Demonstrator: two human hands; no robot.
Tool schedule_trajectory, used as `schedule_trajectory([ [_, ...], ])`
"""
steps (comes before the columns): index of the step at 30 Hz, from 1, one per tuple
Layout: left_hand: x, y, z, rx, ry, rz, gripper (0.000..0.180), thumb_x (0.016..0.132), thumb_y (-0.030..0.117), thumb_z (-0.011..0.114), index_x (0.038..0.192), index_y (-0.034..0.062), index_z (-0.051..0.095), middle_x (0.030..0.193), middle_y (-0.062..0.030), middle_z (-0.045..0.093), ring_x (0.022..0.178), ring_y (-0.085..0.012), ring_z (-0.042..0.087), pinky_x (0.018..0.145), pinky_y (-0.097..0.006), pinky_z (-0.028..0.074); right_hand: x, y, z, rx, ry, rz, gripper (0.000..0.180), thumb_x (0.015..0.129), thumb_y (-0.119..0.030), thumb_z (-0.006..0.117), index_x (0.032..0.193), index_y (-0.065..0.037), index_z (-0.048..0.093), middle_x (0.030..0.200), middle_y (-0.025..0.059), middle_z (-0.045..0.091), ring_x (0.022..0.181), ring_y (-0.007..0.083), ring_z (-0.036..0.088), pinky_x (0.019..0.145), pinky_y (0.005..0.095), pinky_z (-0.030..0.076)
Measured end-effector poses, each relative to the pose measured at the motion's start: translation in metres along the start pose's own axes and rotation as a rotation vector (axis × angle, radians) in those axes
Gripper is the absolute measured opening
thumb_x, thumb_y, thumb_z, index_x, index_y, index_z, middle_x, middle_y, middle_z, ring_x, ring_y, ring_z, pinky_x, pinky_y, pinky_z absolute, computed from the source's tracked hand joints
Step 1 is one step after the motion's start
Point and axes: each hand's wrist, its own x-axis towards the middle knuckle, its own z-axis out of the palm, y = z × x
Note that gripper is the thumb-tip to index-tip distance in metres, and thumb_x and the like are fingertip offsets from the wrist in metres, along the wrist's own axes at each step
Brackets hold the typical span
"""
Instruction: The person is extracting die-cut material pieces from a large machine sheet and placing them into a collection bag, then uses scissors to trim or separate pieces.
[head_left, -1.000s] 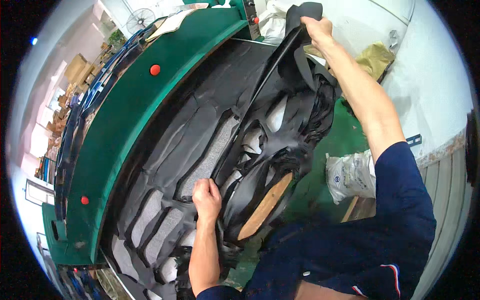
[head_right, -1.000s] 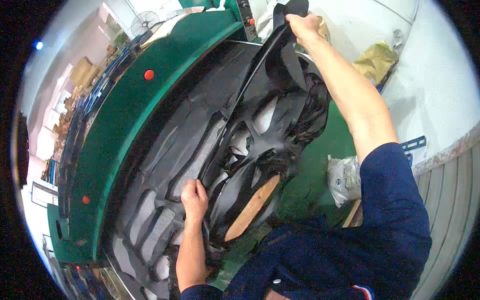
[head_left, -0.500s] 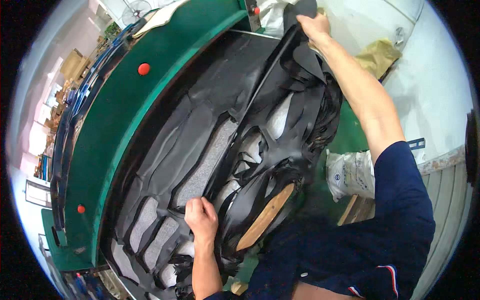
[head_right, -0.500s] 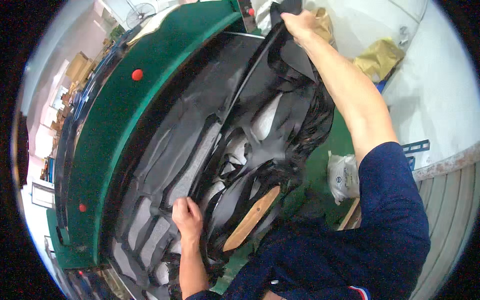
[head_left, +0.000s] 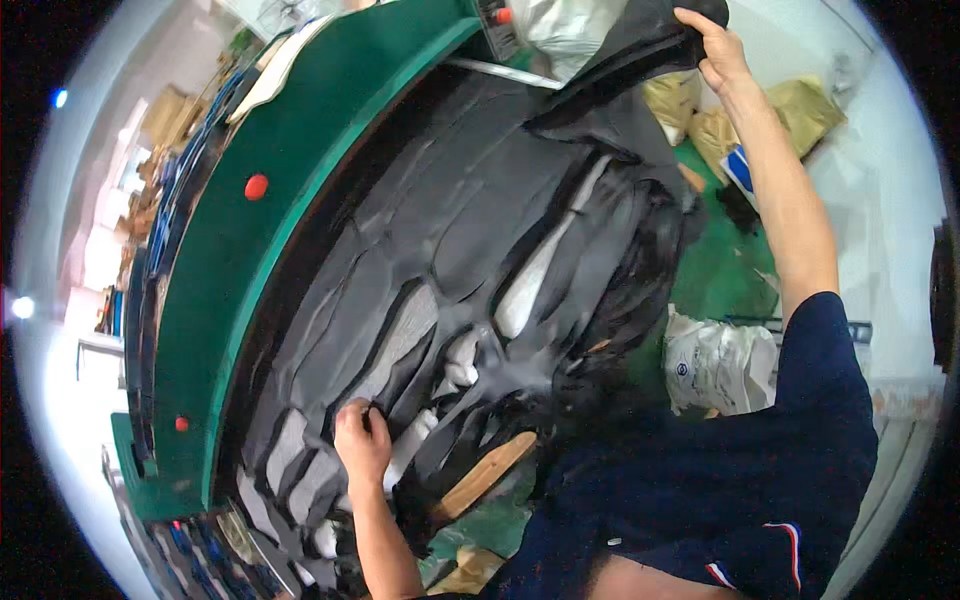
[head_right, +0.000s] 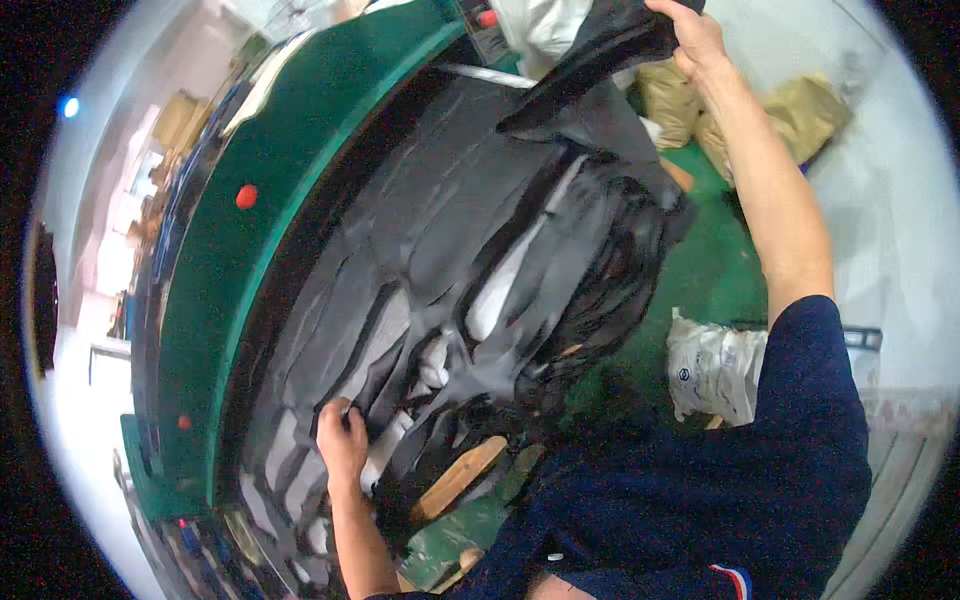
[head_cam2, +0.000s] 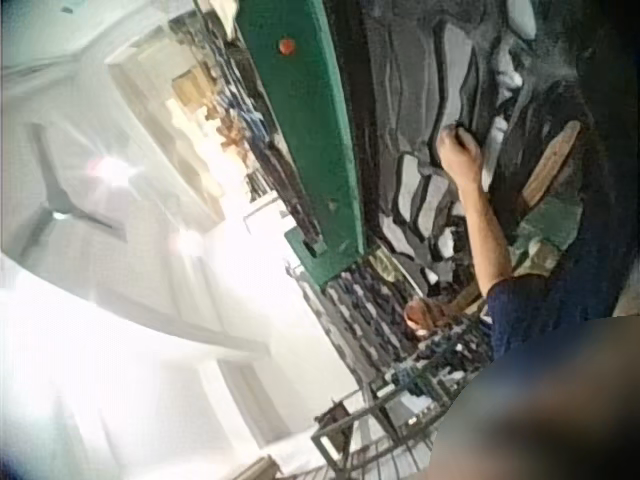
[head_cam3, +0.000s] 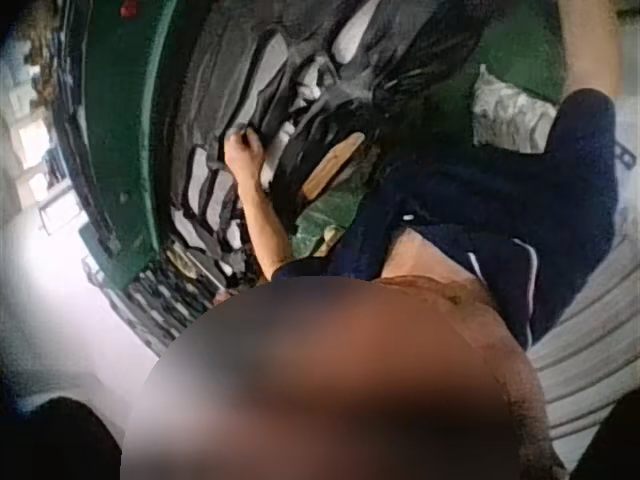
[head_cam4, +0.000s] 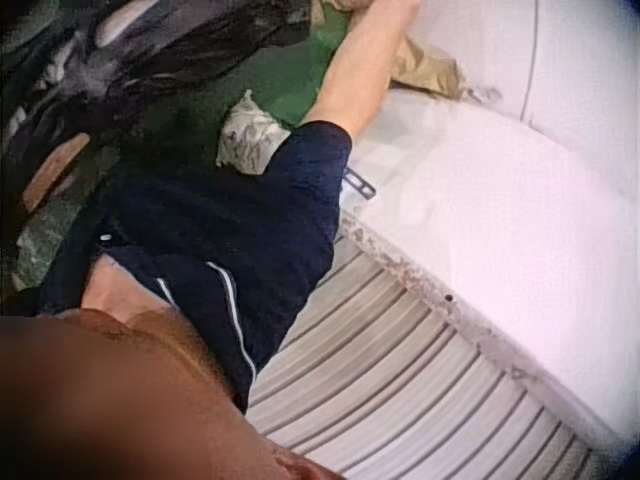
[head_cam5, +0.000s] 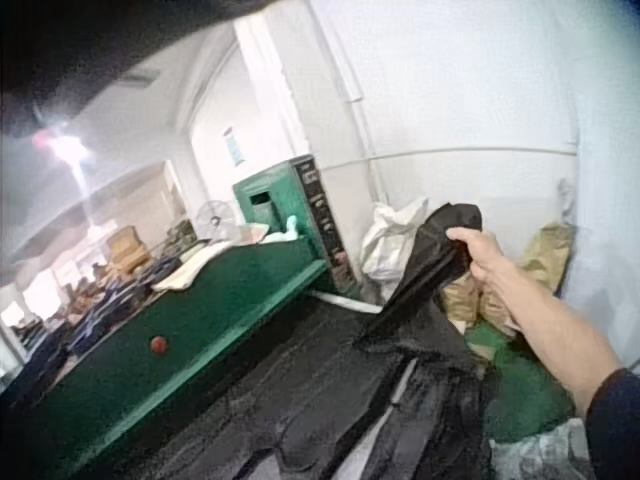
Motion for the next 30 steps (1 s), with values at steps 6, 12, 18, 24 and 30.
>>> schedule_trajectory([
  [6,0.07,0.055,0.032,-0.269,-0.192,0.169,0.045,0.089,0.016,0.063,0.129,-0.0029,0.051,0.118,-0.0247,0.059,0.112,-0.0411,0.055,0.095,-0.043,0.044,-0.117,-0.137,-0.024,-0.127,0.074,-0.052,0.018,0.082,-0.011,0.071,0.092,0.003,0.07,0.085,0.009,0.07,0.077,0.0196,0.067,0.071,0.0311,0.054],
  [12,0.08,0.064,0.088,-0.165,-0.155,0.4,0.063,0.086,0.023,0.068,0.135,-0.0079,0.042,0.123,-0.0287,0.053,0.112,-0.0436,0.051,0.097,-0.045,0.041,-0.223,-0.185,-0.1,-0.403,0.258,-0.239,0.025,0.079,-0.008,0.072,0.101,0.003,0.068,0.096,0.0108,0.068,0.087,0.0198,0.064,0.079,0.0324,0.051],
  [18,0.08,0.069,0.103,-0.262,-0.081,0.443,0.057,0.088,0.026,0.067,0.131,-0.0072,0.048,0.123,-0.0275,0.055,0.112,-0.044,0.052,0.095,-0.046,0.042,-0.325,-0.18,-0.248,-0.787,0.546,-0.151,0.027,0.079,-0.014,0.074,0.098,0.004,0.069,0.09,0.0077,0.07,0.08,0.0155,0.066,0.073,0.0294,0.052],
  [24,0.084,0.055,0.104,-0.341,-0.212,0.308,0.058,0.089,0.023,0.068,0.134,-0.0052,0.046,0.13,-0.024,0.053,0.118,-0.0369,0.051,0.101,-0.042,0.04,-0.415,-0.107,-0.378,-1.023,0.767,0.032,0.031,0.074,-0.013,0.072,0.102,0.0,0.068,0.091,0.0103,0.071,0.083,0.0187,0.066,0.076,0.0323,0.052],
  [30,0.094,0.051,0.093,-0.654,-0.438,-0.007,0.052,0.094,0.018,0.062,0.136,-0.0049,0.042,0.129,-0.0188,0.053,0.113,-0.0248,0.052,0.098,-0.036,0.041,-0.476,-0.014,-0.495,-0.995,0.96,0.264,0.039,0.074,-0.016,0.074,0.109,-0.001,0.064,0.1,0.0136,0.069,0.092,0.0263,0.066,0.083,0.0359,0.051],
])
